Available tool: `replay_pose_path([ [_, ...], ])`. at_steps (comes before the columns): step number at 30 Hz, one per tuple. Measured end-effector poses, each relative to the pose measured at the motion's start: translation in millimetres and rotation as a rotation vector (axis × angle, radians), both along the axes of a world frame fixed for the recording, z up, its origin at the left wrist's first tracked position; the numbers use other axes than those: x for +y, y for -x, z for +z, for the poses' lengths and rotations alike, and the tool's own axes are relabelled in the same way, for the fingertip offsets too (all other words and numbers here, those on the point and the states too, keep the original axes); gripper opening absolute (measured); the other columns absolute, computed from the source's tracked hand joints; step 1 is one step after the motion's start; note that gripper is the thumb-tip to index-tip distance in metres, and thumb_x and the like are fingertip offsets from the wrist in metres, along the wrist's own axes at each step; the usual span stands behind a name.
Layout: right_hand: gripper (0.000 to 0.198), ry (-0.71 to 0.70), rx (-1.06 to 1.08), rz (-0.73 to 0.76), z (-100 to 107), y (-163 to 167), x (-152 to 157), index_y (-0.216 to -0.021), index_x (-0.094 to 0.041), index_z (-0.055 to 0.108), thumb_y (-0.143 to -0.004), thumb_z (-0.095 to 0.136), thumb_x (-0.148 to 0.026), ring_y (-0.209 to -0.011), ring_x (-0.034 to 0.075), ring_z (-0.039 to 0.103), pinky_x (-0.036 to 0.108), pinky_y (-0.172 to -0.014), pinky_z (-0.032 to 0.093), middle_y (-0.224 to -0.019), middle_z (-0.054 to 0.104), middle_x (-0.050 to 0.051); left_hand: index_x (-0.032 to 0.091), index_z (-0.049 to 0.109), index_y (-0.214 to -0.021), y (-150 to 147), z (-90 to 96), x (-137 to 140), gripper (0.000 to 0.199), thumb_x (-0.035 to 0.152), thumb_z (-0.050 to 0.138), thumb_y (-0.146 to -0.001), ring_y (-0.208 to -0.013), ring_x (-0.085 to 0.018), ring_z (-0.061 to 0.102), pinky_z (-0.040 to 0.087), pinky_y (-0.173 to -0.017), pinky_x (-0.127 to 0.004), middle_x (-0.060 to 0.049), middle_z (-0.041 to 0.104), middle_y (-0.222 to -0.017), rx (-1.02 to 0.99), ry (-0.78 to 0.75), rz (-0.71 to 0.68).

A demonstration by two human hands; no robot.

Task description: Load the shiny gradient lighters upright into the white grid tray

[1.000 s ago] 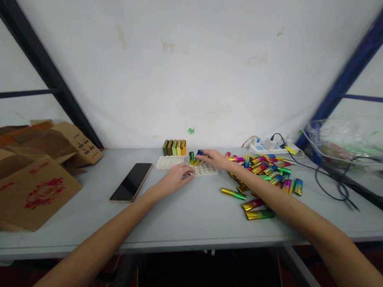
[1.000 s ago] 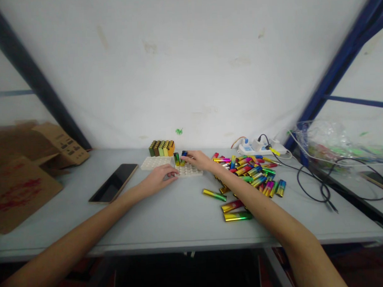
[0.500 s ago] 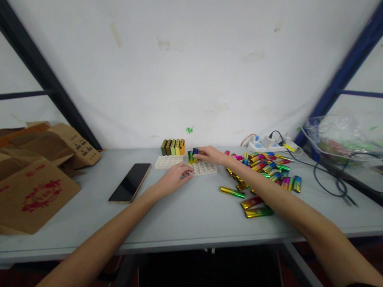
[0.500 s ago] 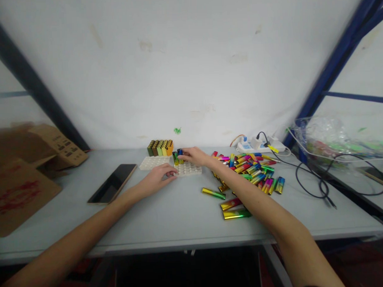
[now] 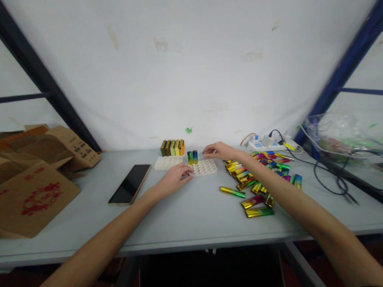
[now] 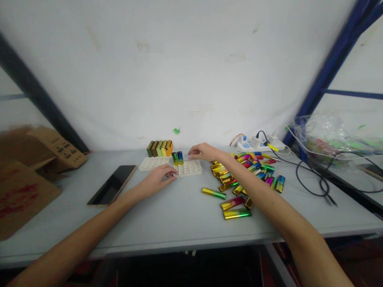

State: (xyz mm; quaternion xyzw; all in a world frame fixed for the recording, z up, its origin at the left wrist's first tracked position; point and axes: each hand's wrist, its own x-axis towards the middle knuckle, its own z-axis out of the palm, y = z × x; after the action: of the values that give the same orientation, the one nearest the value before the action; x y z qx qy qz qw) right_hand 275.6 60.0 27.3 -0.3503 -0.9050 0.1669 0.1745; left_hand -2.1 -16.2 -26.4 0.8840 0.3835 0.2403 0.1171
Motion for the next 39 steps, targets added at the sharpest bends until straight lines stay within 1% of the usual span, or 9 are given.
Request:
replay_pose_path([
  [5,0.027,-0.148,-0.294,-0.33,7,-45,-10,-0.11,-0.011,0.077,-0.096,0.062,-0.028,-0.096,0.026,0.073,0.032,-0.088,0.052,-0.107,0.078,0.017,0.017,0.07,-0.106,2,-3.2,1,0.021,0.031,0.057,-0.096,-0.093,-0.021,0.066,0.053,-0.088,-0.035,-0.009,0.069,-0.103,-0.001,-0.021,-0.009],
  [10,0.058,-0.119,-0.408,-0.55,-11,-63,-10,-0.117,-0.005,0.073,-0.099,0.053,-0.056,-0.103,0.031,0.072,0.035,-0.09,0.052,-0.11,0.074,0.025,0.018,0.069,-0.105,2,-2.5,0,0.02,0.03,0.056,-0.096,-0.091,-0.02,0.066,0.053,-0.087,-0.035,-0.008,0.068,-0.102,0.002,-0.011,-0.01],
  [13,0.063,-0.049,-0.373,-0.533,-13,-56,-2,-0.115,-0.007,0.074,-0.096,0.053,-0.063,-0.098,0.031,0.073,0.034,-0.087,0.053,-0.105,0.076,0.024,0.018,0.069,-0.105,2,-1.6,0,0.02,0.03,0.056,-0.096,-0.09,-0.02,0.066,0.054,-0.087,-0.034,-0.008,0.068,-0.1,-0.003,-0.012,-0.01],
  [16,0.054,0.016,-0.366,-0.478,-8,-44,3,-0.114,-0.01,0.076,-0.094,0.061,-0.059,-0.091,0.03,0.074,0.033,-0.079,0.053,-0.103,0.078,0.021,0.018,0.069,-0.105,2,-0.4,-1,0.02,0.03,0.057,-0.095,-0.091,-0.02,0.066,0.054,-0.087,-0.035,-0.008,0.068,-0.101,-0.009,0.0,-0.013],
  [19,0.05,-0.021,-0.358,-0.42,-4,-39,2,-0.116,-0.012,0.075,-0.097,0.058,-0.055,-0.092,0.029,0.073,0.032,-0.079,0.053,-0.109,0.077,0.02,0.017,0.069,-0.106,2,0.3,-1,0.02,0.029,0.057,-0.095,-0.091,-0.02,0.066,0.054,-0.088,-0.035,-0.008,0.068,-0.102,-0.006,0.01,-0.008],
  [26,0.031,-0.009,-0.222,-0.198,-8,-67,-15,-0.112,-0.017,0.076,-0.093,0.066,-0.04,-0.092,0.023,0.071,0.03,-0.085,0.052,-0.107,0.078,0.011,0.017,0.069,-0.106,0,0.7,-2,0.019,0.027,0.056,-0.095,-0.094,-0.022,0.065,0.053,-0.088,-0.035,-0.008,0.067,-0.101,0.021,-0.011,-0.005],
  [29,0.024,-0.02,-0.173,-0.24,-10,-75,-23,-0.104,-0.017,0.077,-0.093,0.065,-0.035,-0.09,0.023,0.071,0.031,-0.085,0.052,-0.103,0.078,0.011,0.017,0.068,-0.106,0,1.4,-3,0.019,0.027,0.056,-0.096,-0.094,-0.021,0.065,0.053,-0.088,-0.035,-0.008,0.067,-0.102,0.019,-0.001,-0.002],
  [34,0.029,-0.031,-0.132,-0.25,-4,-74,-32,-0.105,-0.016,0.074,-0.095,0.063,-0.041,-0.088,0.023,0.07,0.032,-0.082,0.051,-0.102,0.077,0.012,0.017,0.069,-0.106,0,1.8,-3,0.019,0.028,0.057,-0.096,-0.094,-0.021,0.066,0.053,-0.088,-0.034,-0.008,0.068,-0.102,0.018,0.004,0.005],
  [39,0.041,-0.089,0.105,-0.294,2,-69,-40,-0.11,-0.017,0.071,-0.093,0.061,-0.053,-0.072,0.02,0.064,0.03,-0.068,0.047,-0.089,0.076,0.009,0.018,0.068,-0.106,1,-0.6,-1,0.018,0.028,0.057,-0.096,-0.093,-0.02,0.066,0.053,-0.087,-0.034,-0.008,0.068,-0.102,0.001,-0.013,-0.016],
])
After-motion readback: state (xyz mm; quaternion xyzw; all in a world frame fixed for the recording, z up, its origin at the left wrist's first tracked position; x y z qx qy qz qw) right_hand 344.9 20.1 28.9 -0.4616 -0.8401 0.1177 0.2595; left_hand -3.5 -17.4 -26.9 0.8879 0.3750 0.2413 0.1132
